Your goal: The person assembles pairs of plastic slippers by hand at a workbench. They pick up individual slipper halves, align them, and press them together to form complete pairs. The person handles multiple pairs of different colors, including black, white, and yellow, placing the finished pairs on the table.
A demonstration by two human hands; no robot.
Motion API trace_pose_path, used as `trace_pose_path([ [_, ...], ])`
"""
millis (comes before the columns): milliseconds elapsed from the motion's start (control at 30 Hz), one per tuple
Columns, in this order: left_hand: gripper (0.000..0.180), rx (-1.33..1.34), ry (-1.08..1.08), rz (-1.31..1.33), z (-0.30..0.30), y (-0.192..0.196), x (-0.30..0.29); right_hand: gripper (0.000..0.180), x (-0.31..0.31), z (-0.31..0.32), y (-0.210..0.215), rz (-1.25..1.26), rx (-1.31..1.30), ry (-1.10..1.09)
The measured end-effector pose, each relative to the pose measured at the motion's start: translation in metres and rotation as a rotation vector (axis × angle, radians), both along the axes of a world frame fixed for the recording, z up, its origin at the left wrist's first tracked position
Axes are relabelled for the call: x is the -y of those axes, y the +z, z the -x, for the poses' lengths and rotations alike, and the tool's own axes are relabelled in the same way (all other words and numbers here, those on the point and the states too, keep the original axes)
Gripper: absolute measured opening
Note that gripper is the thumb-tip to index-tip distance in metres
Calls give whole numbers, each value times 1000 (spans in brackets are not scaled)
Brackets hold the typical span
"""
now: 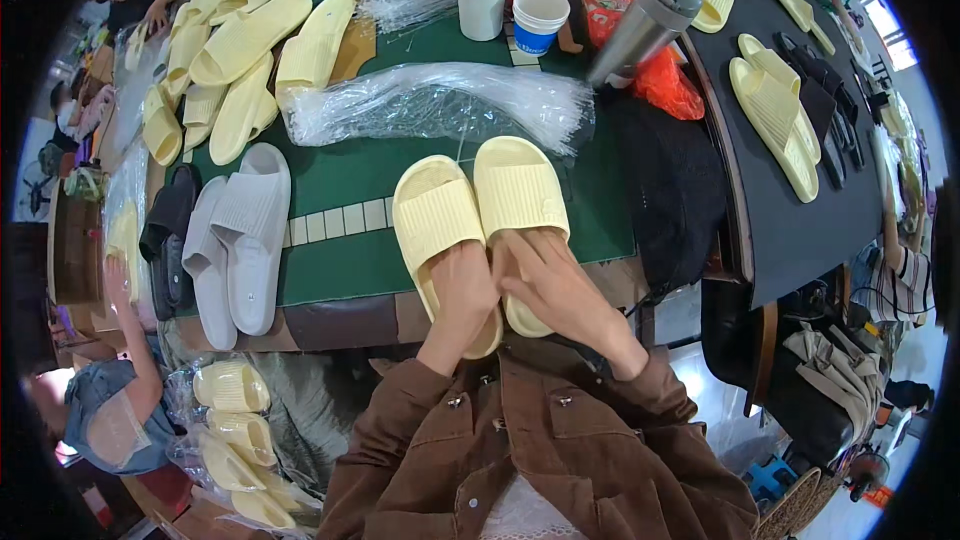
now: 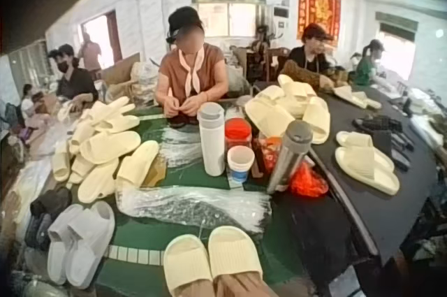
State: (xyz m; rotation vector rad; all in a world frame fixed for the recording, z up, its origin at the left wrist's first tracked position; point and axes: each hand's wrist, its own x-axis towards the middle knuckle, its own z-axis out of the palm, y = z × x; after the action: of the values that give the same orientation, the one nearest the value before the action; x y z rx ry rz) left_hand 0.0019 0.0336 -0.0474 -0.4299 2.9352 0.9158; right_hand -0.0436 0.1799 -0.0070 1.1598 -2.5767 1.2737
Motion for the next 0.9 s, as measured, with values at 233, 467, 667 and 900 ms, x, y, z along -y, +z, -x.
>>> trace_pose_path([
  [233,45,-65,60,14,2,1,-6,26,-18,25,43,82,401,-166],
  [467,53,-178,65,91,2,-1,-5,30,38,99,0,124,239,-128],
  [667,51,-182,60,88,4,-4,-6,28,77,121,-19,351,642,-5],
  [900,52,-128,47,83,3,-4,-5,21,79,113,-20,178,371,-50],
])
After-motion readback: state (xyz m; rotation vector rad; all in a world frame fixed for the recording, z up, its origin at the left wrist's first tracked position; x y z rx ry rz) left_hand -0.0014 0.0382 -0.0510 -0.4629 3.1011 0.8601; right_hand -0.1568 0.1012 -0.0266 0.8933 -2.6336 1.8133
